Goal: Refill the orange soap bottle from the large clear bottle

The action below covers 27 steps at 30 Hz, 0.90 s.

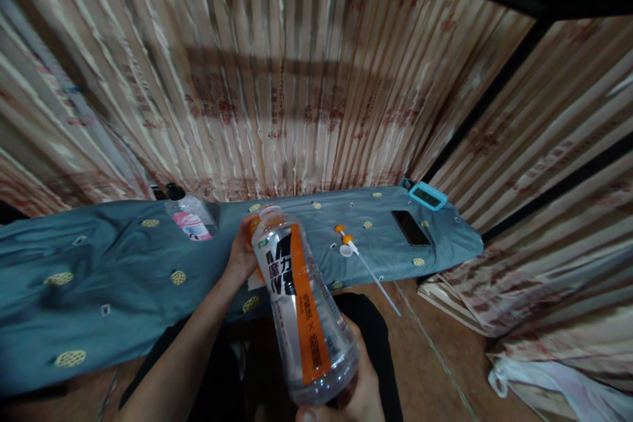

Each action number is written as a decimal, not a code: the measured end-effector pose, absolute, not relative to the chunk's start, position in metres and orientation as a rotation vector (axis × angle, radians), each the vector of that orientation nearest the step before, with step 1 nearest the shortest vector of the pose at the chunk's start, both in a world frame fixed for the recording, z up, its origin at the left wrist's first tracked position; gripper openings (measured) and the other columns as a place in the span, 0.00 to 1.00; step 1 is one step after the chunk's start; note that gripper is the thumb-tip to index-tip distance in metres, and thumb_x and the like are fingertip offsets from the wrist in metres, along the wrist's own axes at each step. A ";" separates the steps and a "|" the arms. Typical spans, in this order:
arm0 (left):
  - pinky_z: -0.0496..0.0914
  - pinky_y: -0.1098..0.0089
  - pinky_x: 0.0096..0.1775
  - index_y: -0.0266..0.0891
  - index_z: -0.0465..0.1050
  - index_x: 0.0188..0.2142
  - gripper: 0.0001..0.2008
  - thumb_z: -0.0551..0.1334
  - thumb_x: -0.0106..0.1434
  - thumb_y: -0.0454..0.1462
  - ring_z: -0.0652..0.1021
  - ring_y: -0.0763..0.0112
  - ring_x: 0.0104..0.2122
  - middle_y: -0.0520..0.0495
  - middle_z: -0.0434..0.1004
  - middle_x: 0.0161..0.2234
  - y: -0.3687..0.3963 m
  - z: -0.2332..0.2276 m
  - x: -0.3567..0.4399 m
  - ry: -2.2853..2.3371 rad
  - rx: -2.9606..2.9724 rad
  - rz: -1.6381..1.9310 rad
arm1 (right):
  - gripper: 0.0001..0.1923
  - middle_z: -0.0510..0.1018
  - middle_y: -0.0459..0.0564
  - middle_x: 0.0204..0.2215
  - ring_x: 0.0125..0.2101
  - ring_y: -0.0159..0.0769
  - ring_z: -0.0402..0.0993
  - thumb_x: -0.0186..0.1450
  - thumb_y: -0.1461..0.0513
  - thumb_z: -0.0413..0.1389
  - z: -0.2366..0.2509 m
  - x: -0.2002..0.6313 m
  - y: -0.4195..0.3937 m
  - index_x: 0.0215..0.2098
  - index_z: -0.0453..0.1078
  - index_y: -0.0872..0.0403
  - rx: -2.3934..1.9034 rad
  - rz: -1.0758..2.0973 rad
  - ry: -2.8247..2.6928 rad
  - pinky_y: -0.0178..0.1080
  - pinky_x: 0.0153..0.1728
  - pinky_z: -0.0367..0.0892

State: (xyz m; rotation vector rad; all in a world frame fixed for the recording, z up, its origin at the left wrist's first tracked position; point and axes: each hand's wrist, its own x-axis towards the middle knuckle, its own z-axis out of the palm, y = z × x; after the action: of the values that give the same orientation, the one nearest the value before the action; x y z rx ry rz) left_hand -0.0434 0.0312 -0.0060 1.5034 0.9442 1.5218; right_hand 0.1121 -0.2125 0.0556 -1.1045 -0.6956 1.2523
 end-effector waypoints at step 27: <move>0.76 0.59 0.43 0.47 0.68 0.49 0.27 0.68 0.48 0.35 0.81 0.62 0.35 0.50 0.79 0.41 0.032 -0.006 -0.043 1.028 1.622 1.511 | 0.49 0.85 0.45 0.39 0.40 0.45 0.79 0.35 0.49 0.76 0.058 0.111 -0.211 0.54 0.67 0.45 -1.113 1.237 -0.662 0.38 0.42 0.69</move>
State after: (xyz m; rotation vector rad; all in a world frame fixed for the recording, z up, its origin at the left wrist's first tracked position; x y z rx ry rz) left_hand -0.0430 0.0317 -0.0058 1.6218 1.0281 1.5113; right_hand 0.1105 -0.2110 0.0579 -1.1132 -0.6620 1.2367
